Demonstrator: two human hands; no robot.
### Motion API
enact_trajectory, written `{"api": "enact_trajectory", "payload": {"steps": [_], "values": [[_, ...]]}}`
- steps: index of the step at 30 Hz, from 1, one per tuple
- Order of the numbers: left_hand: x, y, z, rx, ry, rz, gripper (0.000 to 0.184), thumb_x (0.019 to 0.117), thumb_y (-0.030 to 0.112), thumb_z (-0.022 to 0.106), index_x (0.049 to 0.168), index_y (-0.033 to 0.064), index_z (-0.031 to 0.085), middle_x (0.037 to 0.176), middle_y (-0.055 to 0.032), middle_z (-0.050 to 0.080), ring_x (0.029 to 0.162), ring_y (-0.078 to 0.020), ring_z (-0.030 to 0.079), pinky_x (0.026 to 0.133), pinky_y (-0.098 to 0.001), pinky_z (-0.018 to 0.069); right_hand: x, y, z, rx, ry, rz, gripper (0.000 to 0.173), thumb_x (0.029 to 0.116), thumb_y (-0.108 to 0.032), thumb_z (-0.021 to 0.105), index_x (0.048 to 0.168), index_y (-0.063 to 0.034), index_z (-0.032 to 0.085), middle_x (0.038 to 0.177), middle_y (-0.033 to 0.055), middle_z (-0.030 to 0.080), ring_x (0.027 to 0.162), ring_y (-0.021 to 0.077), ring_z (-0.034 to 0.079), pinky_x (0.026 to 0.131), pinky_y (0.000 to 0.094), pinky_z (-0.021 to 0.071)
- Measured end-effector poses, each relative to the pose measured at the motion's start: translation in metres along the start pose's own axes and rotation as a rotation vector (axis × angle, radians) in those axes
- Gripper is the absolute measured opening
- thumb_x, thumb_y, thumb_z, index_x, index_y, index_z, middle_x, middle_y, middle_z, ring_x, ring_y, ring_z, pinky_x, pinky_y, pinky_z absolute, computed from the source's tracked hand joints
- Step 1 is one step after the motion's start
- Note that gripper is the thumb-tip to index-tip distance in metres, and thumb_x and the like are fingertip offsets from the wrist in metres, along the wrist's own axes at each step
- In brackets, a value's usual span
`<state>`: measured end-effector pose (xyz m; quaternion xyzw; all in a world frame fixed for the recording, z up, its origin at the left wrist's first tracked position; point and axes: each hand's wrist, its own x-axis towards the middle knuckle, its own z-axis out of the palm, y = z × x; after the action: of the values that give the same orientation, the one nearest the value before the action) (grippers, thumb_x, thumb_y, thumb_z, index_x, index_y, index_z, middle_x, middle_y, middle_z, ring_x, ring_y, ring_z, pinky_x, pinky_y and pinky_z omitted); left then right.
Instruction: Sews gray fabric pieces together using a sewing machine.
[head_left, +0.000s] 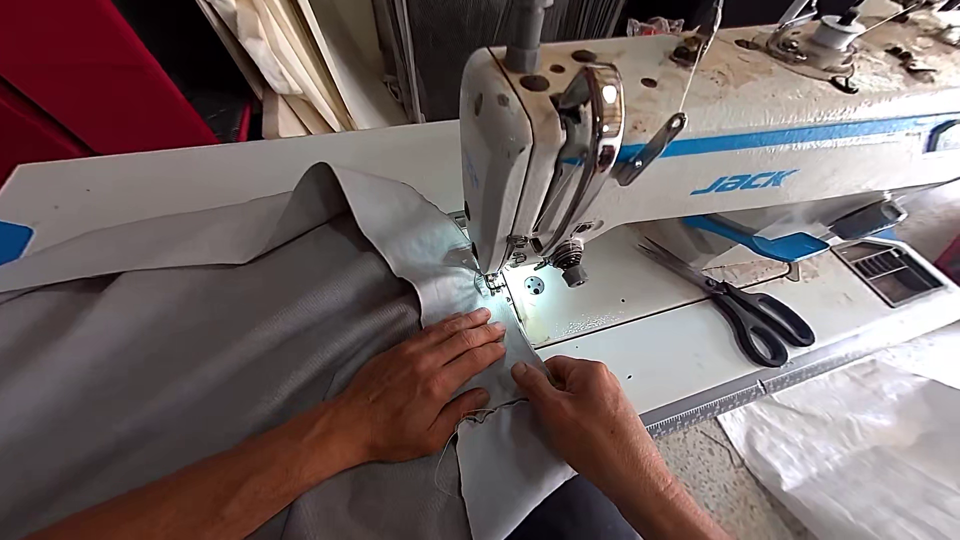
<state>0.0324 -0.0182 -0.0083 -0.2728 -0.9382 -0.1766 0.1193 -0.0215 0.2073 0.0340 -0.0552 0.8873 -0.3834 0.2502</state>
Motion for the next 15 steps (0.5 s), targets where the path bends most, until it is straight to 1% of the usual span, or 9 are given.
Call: {"api": "enact_trajectory", "payload": {"steps": [2,4,8,11,15], "values": [[0.000,0.000,0.000,0.006,-0.004,0.004,0.048,0.1073,0.041,0.040,0.138,0.0142,0.064,0.153,0.0004,0.054,0.151,-0.0162,0.037,0.125,-0.0346,0.0312,-0.001,0.001,0.001,-0.005,0.010,0.007,0.038,0.0989,-0.042,0.064,0.069,-0.0195,0.064,0.055,-0.0070,0.052,0.053,0.0073,0.052,0.053,0.0314,0.0415],[-0.001,-0.001,-0.001,0.002,-0.018,0.014,0.049,0.1067,0.042,0.040,0.140,0.0147,0.063,0.155,0.0010,0.053,0.152,-0.0156,0.036,0.126,-0.0354,0.0304,-0.004,0.001,0.001,0.009,0.001,0.019,0.038,0.1000,-0.039,0.064,0.068,-0.0182,0.063,0.056,-0.0065,0.052,0.053,0.0069,0.052,0.053,0.0303,0.0413],[0.001,-0.005,-0.004,0.005,-0.058,0.039,0.052,0.1035,0.043,0.043,0.143,0.0158,0.061,0.158,0.0026,0.049,0.153,-0.0145,0.033,0.126,-0.0358,0.0295,-0.006,-0.003,0.000,0.161,-0.061,0.096,0.037,0.0997,-0.032,0.067,0.067,-0.0151,0.064,0.057,-0.0038,0.055,0.053,0.0067,0.054,0.052,0.0271,0.0416],[0.002,-0.012,-0.008,0.005,-0.079,0.058,0.051,0.1008,0.043,0.045,0.141,0.0181,0.063,0.158,0.0043,0.048,0.153,-0.0145,0.032,0.126,-0.0363,0.0293,-0.006,-0.007,0.003,0.286,-0.110,0.150,0.037,0.1021,-0.027,0.063,0.068,-0.0132,0.065,0.060,-0.0012,0.059,0.056,0.0079,0.058,0.053,0.0271,0.0439],[0.001,-0.023,-0.014,-0.011,-0.125,0.112,0.051,0.1004,0.042,0.045,0.142,0.0181,0.062,0.158,0.0048,0.048,0.154,-0.0156,0.031,0.127,-0.0379,0.0285,-0.007,-0.012,0.006,0.375,-0.157,0.198,0.038,0.1050,-0.024,0.057,0.071,-0.0113,0.066,0.064,0.0004,0.061,0.059,0.0090,0.060,0.054,0.0270,0.0466]]}}
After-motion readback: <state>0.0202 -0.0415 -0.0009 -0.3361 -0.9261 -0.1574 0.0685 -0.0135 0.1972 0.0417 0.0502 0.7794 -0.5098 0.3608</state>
